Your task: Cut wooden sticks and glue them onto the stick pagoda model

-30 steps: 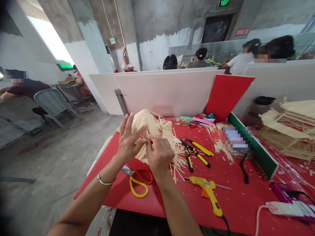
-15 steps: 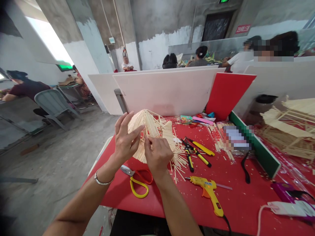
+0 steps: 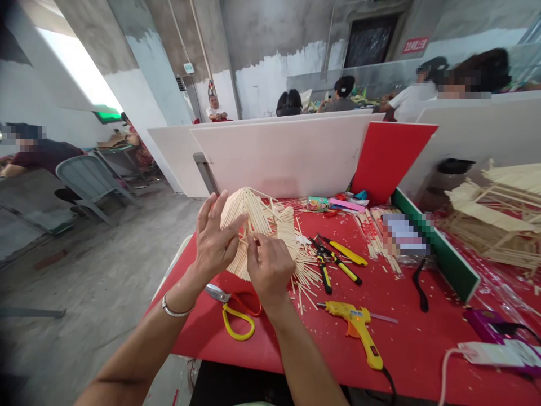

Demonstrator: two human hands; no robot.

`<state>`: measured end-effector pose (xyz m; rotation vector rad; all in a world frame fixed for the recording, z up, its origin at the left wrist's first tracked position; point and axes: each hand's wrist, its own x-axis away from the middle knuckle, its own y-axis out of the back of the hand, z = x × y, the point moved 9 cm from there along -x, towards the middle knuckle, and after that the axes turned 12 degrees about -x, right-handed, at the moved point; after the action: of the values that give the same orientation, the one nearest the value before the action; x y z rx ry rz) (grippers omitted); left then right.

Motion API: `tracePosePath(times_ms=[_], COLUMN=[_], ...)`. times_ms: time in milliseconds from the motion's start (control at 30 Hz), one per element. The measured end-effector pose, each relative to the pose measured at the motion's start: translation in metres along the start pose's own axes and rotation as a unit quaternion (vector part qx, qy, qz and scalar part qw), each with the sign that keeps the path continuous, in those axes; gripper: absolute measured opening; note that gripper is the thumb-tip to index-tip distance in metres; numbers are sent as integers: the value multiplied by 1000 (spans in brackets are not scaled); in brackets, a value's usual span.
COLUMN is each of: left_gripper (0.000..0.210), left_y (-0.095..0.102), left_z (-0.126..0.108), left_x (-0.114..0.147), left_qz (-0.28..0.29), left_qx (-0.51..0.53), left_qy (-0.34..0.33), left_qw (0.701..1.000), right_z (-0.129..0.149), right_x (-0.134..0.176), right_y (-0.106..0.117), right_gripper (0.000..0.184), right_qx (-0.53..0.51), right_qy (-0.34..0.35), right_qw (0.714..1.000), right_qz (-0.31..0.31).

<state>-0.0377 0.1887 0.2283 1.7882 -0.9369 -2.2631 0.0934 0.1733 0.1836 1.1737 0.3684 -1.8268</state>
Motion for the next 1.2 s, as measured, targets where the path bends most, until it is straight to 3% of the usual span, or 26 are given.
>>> tracePosePath(times_ms=[400, 1200], left_gripper=[54, 51], left_y=[0, -2], left_z=[-4, -4], left_x=[2, 5], left_qz=[-4, 3], left_qx=[20, 23], left_qy=[-6, -12], left_qw=[1000, 1000], right_z=[-14, -10], right_x=[9, 3], right_y=[-1, -3], right_gripper=[26, 10], right_qx=[-27, -15], right_qy=[-7, 14], right_qw=[999, 1000], right_qz=[-19, 1])
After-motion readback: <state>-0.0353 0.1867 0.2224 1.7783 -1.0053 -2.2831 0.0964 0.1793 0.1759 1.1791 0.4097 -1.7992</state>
